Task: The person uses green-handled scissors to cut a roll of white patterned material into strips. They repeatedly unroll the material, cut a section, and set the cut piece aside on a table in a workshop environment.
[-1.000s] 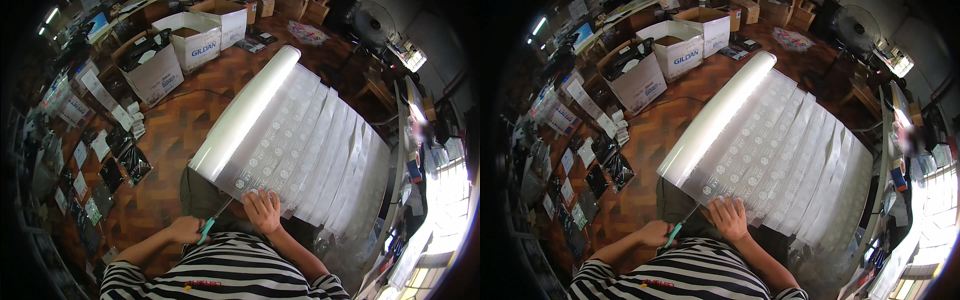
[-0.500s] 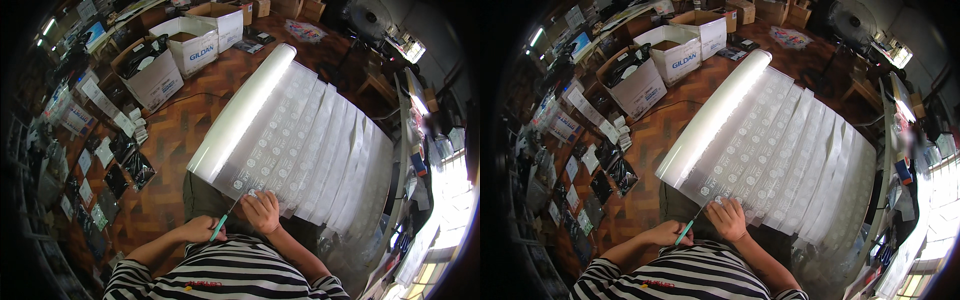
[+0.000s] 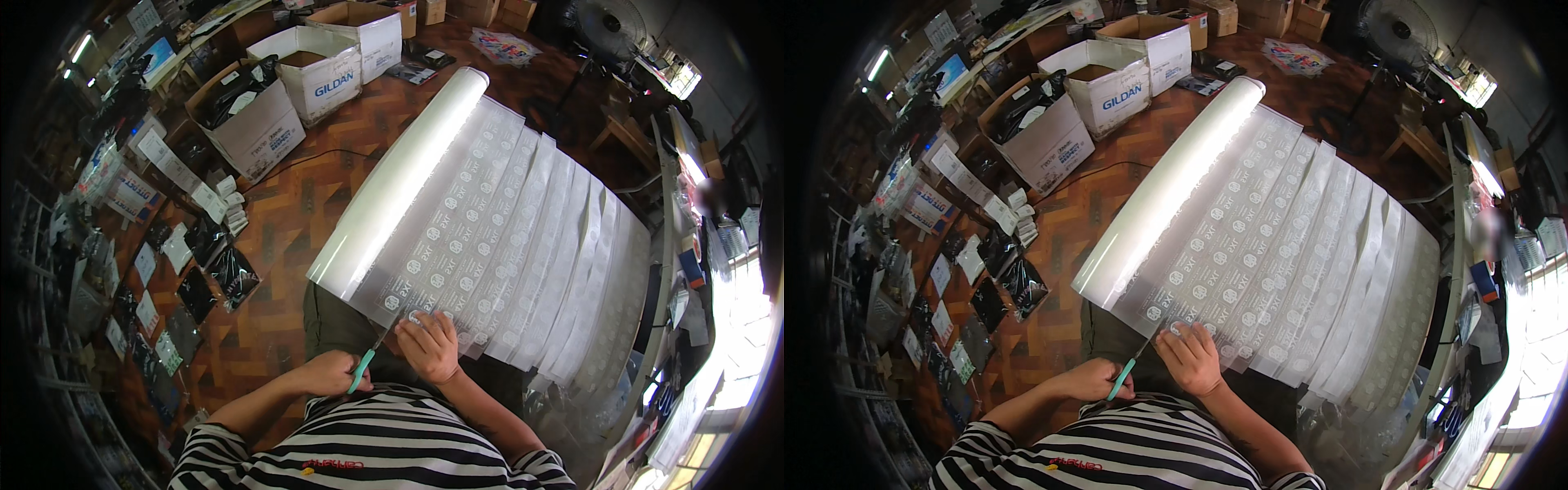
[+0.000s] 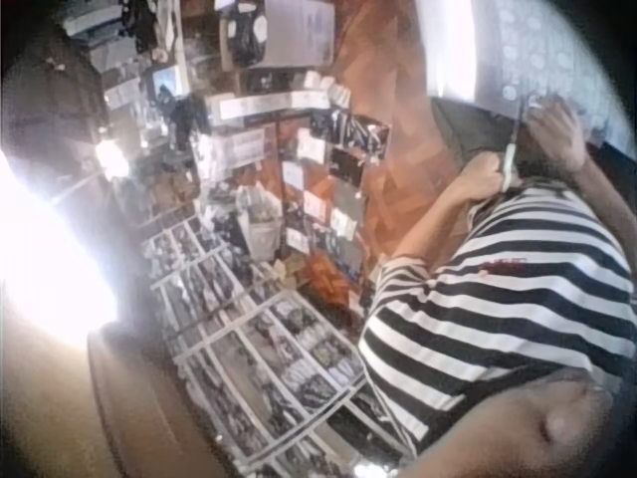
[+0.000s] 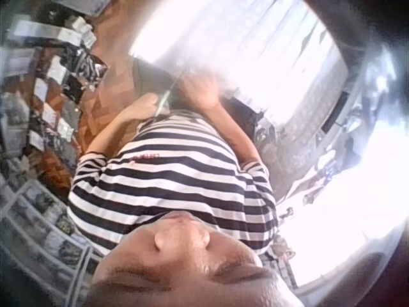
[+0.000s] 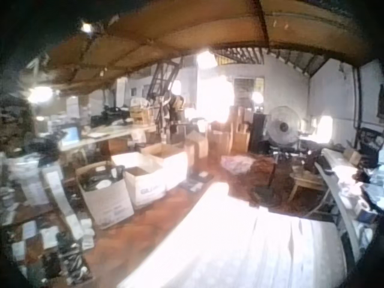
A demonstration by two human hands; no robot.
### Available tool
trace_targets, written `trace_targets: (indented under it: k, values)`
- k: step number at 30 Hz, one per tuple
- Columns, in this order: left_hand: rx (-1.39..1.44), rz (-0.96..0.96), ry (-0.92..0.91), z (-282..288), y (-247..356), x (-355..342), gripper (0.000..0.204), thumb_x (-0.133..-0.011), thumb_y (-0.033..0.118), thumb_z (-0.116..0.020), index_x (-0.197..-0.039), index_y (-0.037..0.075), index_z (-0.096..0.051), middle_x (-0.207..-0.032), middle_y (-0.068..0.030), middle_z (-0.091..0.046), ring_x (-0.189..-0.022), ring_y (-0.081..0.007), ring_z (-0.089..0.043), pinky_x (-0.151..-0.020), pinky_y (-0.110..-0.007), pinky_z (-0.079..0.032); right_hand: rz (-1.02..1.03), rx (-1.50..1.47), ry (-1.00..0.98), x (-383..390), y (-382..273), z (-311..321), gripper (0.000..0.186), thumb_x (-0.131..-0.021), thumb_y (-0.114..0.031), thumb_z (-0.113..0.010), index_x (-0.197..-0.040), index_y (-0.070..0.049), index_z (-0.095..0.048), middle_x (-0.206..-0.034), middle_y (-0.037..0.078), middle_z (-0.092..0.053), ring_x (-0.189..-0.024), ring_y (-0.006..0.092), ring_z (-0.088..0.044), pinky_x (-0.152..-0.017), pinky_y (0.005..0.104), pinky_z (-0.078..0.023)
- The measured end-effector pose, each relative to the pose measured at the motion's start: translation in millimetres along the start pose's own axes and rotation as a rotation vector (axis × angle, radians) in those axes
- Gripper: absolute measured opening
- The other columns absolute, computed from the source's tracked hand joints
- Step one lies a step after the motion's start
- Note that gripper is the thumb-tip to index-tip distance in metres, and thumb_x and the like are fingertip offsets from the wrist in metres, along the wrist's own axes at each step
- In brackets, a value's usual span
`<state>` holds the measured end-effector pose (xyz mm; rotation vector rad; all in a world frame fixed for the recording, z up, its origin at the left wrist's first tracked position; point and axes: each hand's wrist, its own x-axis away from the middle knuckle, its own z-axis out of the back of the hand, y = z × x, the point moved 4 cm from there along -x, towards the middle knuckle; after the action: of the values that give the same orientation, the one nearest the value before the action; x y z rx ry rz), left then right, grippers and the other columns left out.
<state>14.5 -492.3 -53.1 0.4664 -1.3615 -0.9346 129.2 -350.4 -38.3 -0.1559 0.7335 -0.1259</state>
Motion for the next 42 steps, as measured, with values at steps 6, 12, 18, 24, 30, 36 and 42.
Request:
trace_targets:
  k: [6, 12, 18, 24, 30, 36, 42]
  values:
    - [0.044, 0.084, 0.016, 10, 17, -9, 0.029, -0.08, 0.028, -0.066, -0.081, -0.001, -0.062, -0.059, -0.004, -0.06, -0.056, -0.0123, -0.056, -0.058, -0.026, -0.044, 0.026, -0.056, 0.006, -2, 1, 1, 0.014, -0.071, -0.01, -0.066, -0.085, -0.006, -0.065, -0.092, 0.005, -0.06, -0.098, 0.0243, -0.06, -0.09, 0.041, -0.044]
    - [0.067, 0.074, 0.011, 18, 25, -20, 0.024, -0.081, 0.022, -0.065, -0.078, -0.001, -0.061, -0.057, -0.0041, -0.059, -0.055, -0.0115, -0.056, -0.056, -0.025, -0.042, 0.03, -0.132, -0.008, 2, 5, -4, 0.02, -0.069, -0.011, -0.06, -0.087, -0.003, -0.064, -0.093, 0.007, -0.058, -0.102, 0.0264, -0.059, -0.093, 0.0424, -0.044]
    - [0.214, 0.126, -0.002, 25, 38, -29, 0.019, -0.08, 0.015, -0.065, -0.073, -0.002, -0.059, -0.057, -0.0054, -0.057, -0.051, -0.0118, -0.054, -0.053, -0.025, -0.041, 0.026, -0.163, -0.02, 5, 8, -8, 0.021, -0.069, -0.011, -0.059, -0.088, -0.002, -0.064, -0.095, 0.008, -0.058, -0.104, 0.0269, -0.058, -0.092, 0.0412, -0.045]
    - [0.258, 0.144, 0.009, 33, 69, -31, 0.017, -0.08, 0.013, -0.064, -0.072, -0.001, -0.059, -0.057, -0.0054, -0.057, -0.051, -0.0123, -0.054, -0.051, -0.025, -0.041, 0.012, -0.243, -0.043, 3, 12, -5, 0.023, -0.068, -0.01, -0.06, -0.089, -0.002, -0.064, -0.097, 0.008, -0.058, -0.104, 0.0266, -0.057, -0.091, 0.0399, -0.046]
    - [0.347, 0.139, -0.031, 27, 47, -31, 0.015, -0.079, 0.012, -0.064, -0.077, -0.003, -0.059, -0.061, -0.007, -0.058, -0.055, -0.0134, -0.055, -0.055, -0.025, -0.043, -0.026, -0.338, -0.007, -12, 21, 16, 0.028, -0.066, -0.011, -0.067, -0.093, -0.005, -0.063, -0.1, 0.007, -0.059, -0.104, 0.0252, -0.057, -0.091, 0.0389, -0.046]
    - [0.485, 0.116, -0.099, 22, 50, -33, 0.021, -0.079, 0.017, -0.063, -0.089, -0.002, -0.059, -0.064, -0.0082, -0.059, -0.056, -0.0128, -0.055, -0.056, -0.024, -0.042, -0.149, -0.414, -0.071, -27, 38, 40, 0.045, -0.066, -0.026, -0.074, -0.104, -0.006, -0.06, -0.109, 0.01, -0.058, -0.109, 0.0285, -0.053, -0.094, 0.0421, -0.04]
    - [0.55, 0.235, -0.266, 27, 73, -25, 0.025, -0.084, 0.025, -0.057, -0.096, 0.003, -0.06, -0.069, -0.0121, -0.063, -0.047, -0.0044, -0.036, -0.046, -0.019, -0.032, -0.202, -0.326, -0.313, -49, 50, 51, 0.069, -0.065, -0.036, -0.074, -0.122, -0.006, -0.051, -0.125, 0.014, -0.049, -0.12, 0.0334, -0.045, -0.102, 0.0461, -0.032]
